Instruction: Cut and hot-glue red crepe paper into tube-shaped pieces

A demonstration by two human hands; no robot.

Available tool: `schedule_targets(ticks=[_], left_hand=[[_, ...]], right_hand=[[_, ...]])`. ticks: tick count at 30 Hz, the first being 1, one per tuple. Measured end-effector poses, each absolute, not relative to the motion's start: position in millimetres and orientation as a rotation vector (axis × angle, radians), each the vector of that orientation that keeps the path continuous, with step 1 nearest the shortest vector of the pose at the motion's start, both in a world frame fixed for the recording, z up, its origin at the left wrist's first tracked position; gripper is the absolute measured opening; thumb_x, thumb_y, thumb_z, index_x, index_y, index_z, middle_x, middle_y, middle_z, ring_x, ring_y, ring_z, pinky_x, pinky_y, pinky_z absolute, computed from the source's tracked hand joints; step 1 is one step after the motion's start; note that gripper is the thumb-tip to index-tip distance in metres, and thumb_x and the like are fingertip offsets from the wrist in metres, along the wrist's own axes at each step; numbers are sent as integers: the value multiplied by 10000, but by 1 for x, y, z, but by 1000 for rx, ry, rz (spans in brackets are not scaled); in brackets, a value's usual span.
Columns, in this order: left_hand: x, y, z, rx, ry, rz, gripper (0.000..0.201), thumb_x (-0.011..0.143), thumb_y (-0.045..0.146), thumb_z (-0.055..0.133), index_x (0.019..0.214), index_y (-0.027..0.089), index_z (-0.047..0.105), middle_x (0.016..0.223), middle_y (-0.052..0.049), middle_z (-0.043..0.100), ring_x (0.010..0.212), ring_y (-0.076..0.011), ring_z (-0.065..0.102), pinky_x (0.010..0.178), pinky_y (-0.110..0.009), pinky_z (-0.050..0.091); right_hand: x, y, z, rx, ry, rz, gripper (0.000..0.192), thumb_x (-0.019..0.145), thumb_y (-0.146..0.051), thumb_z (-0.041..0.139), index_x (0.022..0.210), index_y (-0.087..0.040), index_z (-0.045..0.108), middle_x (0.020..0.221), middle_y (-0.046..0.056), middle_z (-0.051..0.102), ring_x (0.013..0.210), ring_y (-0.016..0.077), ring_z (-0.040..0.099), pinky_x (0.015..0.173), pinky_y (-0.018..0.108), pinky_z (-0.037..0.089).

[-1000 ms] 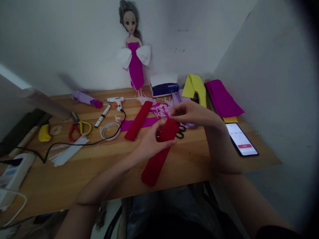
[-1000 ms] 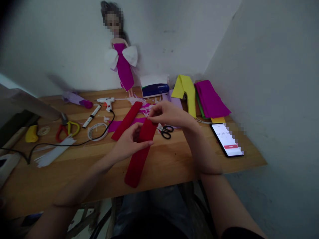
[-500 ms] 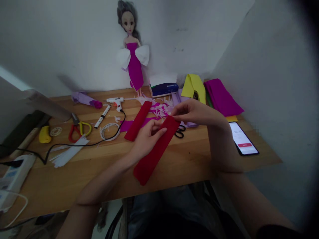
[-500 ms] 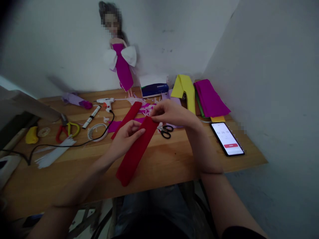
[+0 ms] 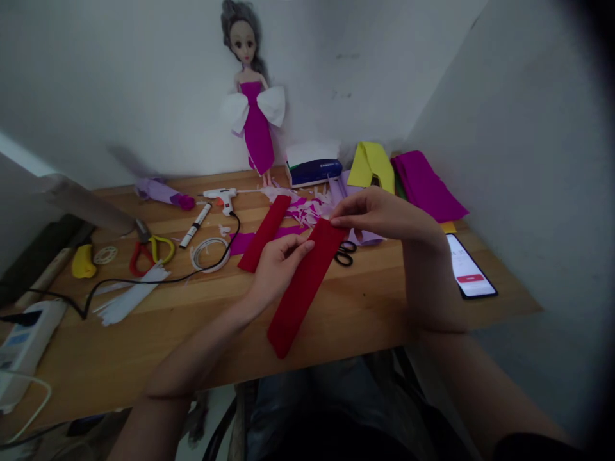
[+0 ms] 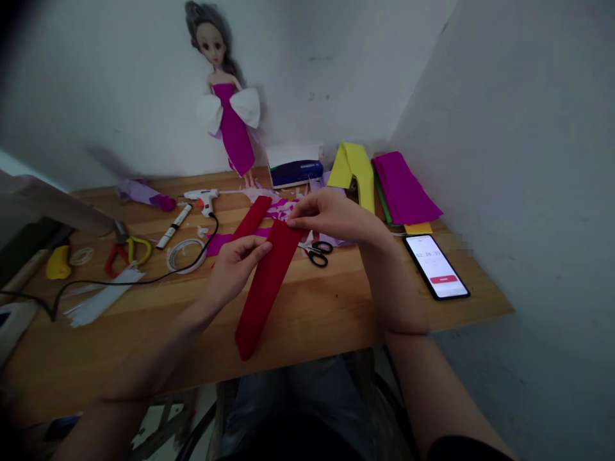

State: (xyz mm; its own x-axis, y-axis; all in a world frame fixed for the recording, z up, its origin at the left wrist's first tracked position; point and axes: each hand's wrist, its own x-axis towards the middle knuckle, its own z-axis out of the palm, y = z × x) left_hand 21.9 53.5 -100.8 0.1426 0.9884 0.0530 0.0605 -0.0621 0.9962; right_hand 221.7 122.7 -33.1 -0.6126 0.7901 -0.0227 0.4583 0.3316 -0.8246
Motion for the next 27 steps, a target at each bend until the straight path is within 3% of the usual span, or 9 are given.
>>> schedule_targets(ticks=[7,14,17,22,27], left_hand=[[23,54,-103,1357,1140,1079,236,830,396,622,778,186,715,751,-7,682,664,-136,569,592,-240,440],[24,58,-105,1343,1096,1057,245,855,375,579,757,162,651,728,1,653,692,-125,587,654,-241,467],[26,58,-108,1283,1070,1036,214,797,349,656,887,162,604,825,-17,666,797,-146,631,737,-268,501],[32,51,-113,1294,1018,845,598,630,300,825,1107,175,487,1110,-103,650,936,-206,662,826,-354,532],[37,40,-118,1534,1133,800,471,732,340,744,1111,177,516,1115,-105,648,981,-245,646,850,-400,518]], right_hand=[[221,120,-32,-1125,-2179,1193,181,784,-328,662,720,-171,722,621,4,647,531,85,552,477,219,395],[220,120,-33,-1179,-2193,1140,195,780,-312,646,695,-149,711,605,9,641,531,85,560,479,209,398],[219,120,-34,-1196,-2164,1143,153,769,-256,633,686,-149,704,577,-1,632,498,77,544,461,205,386],[218,122,-40,-1214,-2110,1148,115,735,-175,631,640,-154,693,553,-4,630,458,71,520,438,209,357],[216,128,-47,-1233,-2092,1143,128,694,-126,624,579,-153,673,484,-15,595,425,83,505,436,224,359]])
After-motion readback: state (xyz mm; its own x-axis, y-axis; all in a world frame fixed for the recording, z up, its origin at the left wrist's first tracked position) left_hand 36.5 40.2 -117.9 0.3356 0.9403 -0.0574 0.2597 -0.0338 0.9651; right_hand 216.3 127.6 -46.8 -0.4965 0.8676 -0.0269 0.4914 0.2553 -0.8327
